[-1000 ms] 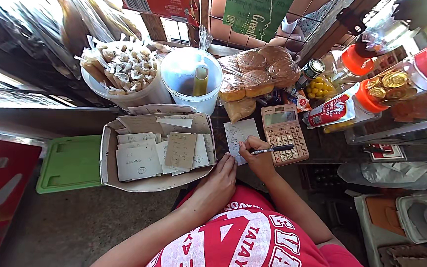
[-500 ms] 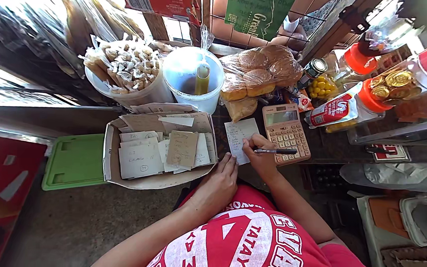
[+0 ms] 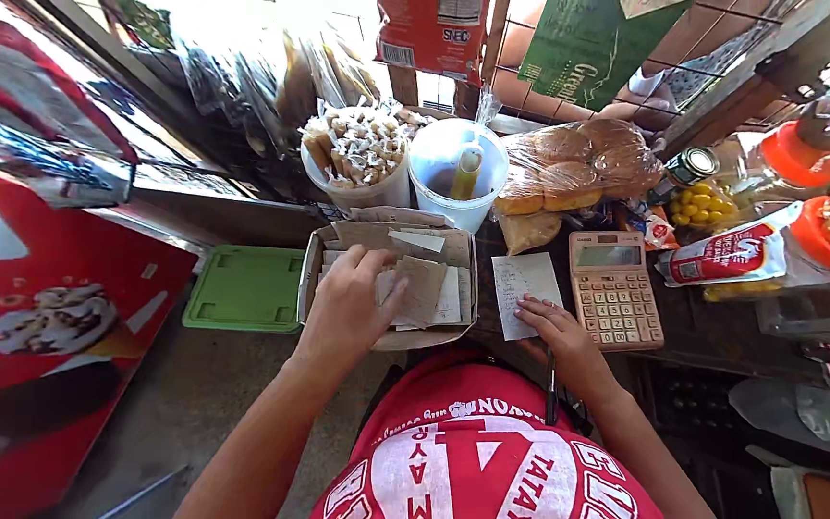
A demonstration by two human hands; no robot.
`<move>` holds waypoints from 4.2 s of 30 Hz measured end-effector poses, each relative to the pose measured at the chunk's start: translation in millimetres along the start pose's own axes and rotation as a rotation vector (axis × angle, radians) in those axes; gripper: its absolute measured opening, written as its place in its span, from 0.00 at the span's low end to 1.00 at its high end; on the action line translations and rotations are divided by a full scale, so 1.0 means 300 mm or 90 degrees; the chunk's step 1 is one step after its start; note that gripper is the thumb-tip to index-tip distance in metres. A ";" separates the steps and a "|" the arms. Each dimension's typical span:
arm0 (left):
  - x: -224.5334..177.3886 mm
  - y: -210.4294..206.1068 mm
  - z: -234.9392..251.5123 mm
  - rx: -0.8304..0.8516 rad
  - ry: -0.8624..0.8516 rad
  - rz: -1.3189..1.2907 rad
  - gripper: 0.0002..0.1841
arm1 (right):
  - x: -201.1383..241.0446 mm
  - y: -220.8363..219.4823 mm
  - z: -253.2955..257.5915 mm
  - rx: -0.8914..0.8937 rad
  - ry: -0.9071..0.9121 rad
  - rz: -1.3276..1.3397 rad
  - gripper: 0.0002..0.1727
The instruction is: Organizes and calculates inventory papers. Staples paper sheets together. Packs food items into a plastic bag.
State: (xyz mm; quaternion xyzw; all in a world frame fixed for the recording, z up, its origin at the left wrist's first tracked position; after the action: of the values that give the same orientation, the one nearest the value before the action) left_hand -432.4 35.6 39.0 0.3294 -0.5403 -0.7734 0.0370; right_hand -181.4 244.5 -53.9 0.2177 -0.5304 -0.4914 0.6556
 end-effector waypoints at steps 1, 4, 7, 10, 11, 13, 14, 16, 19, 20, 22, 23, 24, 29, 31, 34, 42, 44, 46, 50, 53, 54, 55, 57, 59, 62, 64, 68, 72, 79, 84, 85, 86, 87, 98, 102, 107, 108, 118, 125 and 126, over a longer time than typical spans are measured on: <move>0.016 -0.018 0.010 0.030 0.034 0.002 0.23 | 0.003 0.002 0.001 -0.004 0.000 -0.003 0.17; 0.021 -0.074 0.021 0.067 0.044 0.053 0.35 | 0.015 0.013 -0.002 -0.034 -0.001 0.017 0.11; 0.017 -0.104 0.031 0.025 0.034 0.093 0.36 | 0.018 0.040 -0.001 -0.111 -0.034 0.076 0.10; 0.019 -0.107 0.030 -0.024 0.026 0.068 0.32 | 0.022 0.068 0.015 -0.258 -0.093 0.145 0.09; 0.019 -0.103 0.028 -0.042 0.020 0.041 0.31 | 0.026 0.077 0.020 -0.306 -0.115 0.181 0.09; 0.019 -0.089 0.022 -0.073 0.019 -0.053 0.26 | 0.035 0.091 0.033 -0.403 -0.154 0.271 0.06; 0.017 -0.077 0.018 -0.079 0.030 -0.113 0.23 | 0.044 0.097 0.045 -0.450 -0.166 0.313 0.05; 0.023 -0.056 0.011 -0.073 0.077 -0.246 0.17 | 0.073 0.110 0.078 -0.514 -0.160 0.379 0.06; 0.024 -0.038 0.003 -0.081 0.165 -0.445 0.10 | 0.148 0.113 0.141 -0.466 -0.065 0.350 0.08; 0.020 -0.035 0.002 -0.086 0.194 -0.477 0.08 | 0.179 0.101 0.165 -0.414 -0.019 0.338 0.09; 0.017 -0.038 -0.003 -0.102 0.248 -0.504 0.07 | 0.234 0.042 0.217 -0.304 0.071 0.318 0.09; 0.018 -0.043 -0.006 -0.113 0.262 -0.511 0.07 | 0.257 0.004 0.241 -0.251 0.109 0.300 0.09; 0.018 -0.047 -0.010 -0.125 0.270 -0.513 0.07 | 0.276 -0.031 0.259 -0.197 0.136 0.281 0.10; 0.012 -0.052 -0.026 -0.150 0.290 -0.510 0.14 | 0.320 -0.104 0.288 -0.079 0.199 0.262 0.11; 0.009 -0.048 -0.031 -0.143 0.308 -0.528 0.14 | 0.320 -0.108 0.290 -0.071 0.214 0.275 0.11; 0.005 -0.040 -0.041 -0.145 0.327 -0.574 0.16 | 0.315 -0.118 0.289 -0.058 0.226 0.298 0.11; -0.017 -0.050 -0.071 -0.170 0.241 -0.428 0.18 | 0.323 -0.128 0.288 -0.052 0.255 0.292 0.11; -0.020 -0.043 -0.075 -0.212 0.211 -0.376 0.20 | 0.327 -0.115 0.285 -0.046 0.266 0.293 0.18; -0.011 -0.014 -0.082 -0.269 0.181 -0.338 0.20 | 0.327 -0.095 0.276 -0.070 0.246 0.299 0.23; 0.014 0.082 -0.109 -0.411 0.133 -0.268 0.22 | 0.305 -0.071 0.253 -0.150 0.178 0.350 0.17; 0.027 0.132 -0.122 -0.492 0.109 -0.247 0.23 | 0.297 -0.074 0.237 -0.153 0.164 0.367 0.13; 0.029 0.142 -0.124 -0.505 0.109 -0.248 0.23 | 0.298 -0.076 0.232 -0.149 0.162 0.369 0.13; 0.028 0.150 -0.126 -0.511 0.115 -0.254 0.24 | 0.300 -0.078 0.230 -0.146 0.161 0.371 0.12; 0.019 0.157 -0.130 -0.507 0.131 -0.277 0.25 | 0.307 -0.072 0.239 -0.146 0.159 0.368 0.12; 0.004 0.148 -0.133 -0.497 0.127 -0.306 0.26 | 0.320 -0.058 0.275 -0.158 0.154 0.356 0.12; -0.028 0.123 -0.140 -0.463 0.108 -0.350 0.26 | 0.340 -0.033 0.362 -0.149 0.115 0.357 0.21; -0.041 0.104 -0.140 -0.442 0.091 -0.385 0.25 | 0.351 -0.022 0.419 -0.131 0.063 0.365 0.27; -0.052 0.074 -0.147 -0.415 0.111 -0.448 0.21 | 0.368 0.001 0.444 -0.086 -0.017 0.460 0.21; -0.071 0.043 -0.163 -0.397 0.155 -0.464 0.18 | 0.365 -0.005 0.387 0.021 -0.124 0.589 0.20; -0.100 0.030 -0.177 -0.392 0.157 -0.494 0.18 | 0.341 -0.012 0.359 0.039 -0.129 0.581 0.23; -0.117 0.014 -0.178 -0.385 0.133 -0.506 0.18 | 0.313 0.001 0.337 -0.018 -0.094 0.543 0.20; -0.121 0.011 -0.178 -0.382 0.131 -0.505 0.19 | 0.306 0.004 0.334 -0.020 -0.101 0.544 0.20; -0.127 0.008 -0.178 -0.380 0.130 -0.505 0.19 | 0.301 0.007 0.331 -0.020 -0.106 0.549 0.20; -0.134 0.006 -0.177 -0.379 0.130 -0.506 0.19 | 0.297 0.010 0.329 -0.016 -0.111 0.558 0.20; -0.208 -0.019 -0.168 -0.309 0.122 -0.512 0.19 | 0.253 0.030 0.269 -0.019 -0.135 0.706 0.18; -0.201 -0.038 -0.170 -0.297 0.129 -0.460 0.14 | 0.245 0.020 0.236 -0.065 -0.122 0.686 0.16; -0.195 -0.074 -0.129 -0.324 0.059 -0.505 0.06 | 0.240 0.036 0.214 -0.097 -0.107 0.670 0.19; -0.192 -0.072 -0.121 -0.314 0.051 -0.523 0.06 | 0.244 0.041 0.212 -0.100 -0.115 0.671 0.18; -0.091 -0.023 -0.073 -0.140 0.011 -0.531 0.11 | 0.309 0.031 0.171 -0.187 -0.203 0.576 0.16; -0.082 -0.021 -0.037 -0.055 -0.001 -0.614 0.15 | 0.332 -0.020 0.142 -0.260 -0.255 0.575 0.12; -0.084 -0.024 -0.036 -0.045 -0.003 -0.631 0.16 | 0.333 -0.023 0.135 -0.275 -0.259 0.582 0.12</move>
State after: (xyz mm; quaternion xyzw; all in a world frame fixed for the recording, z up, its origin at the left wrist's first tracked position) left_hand -404.8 40.3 42.5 0.5433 -0.2927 -0.7165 -0.3251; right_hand -225.8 163.7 2.6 -0.2742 -0.5741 -0.2861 0.7165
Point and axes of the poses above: each hand's wrist, its own z-axis towards the middle knuckle, its own y-axis out of the back of the hand, x = y × z, the point moved 1 cm from there along z, towards the middle knuckle, and after that the axes turned 2 degrees about z, right-handed, at the moved point
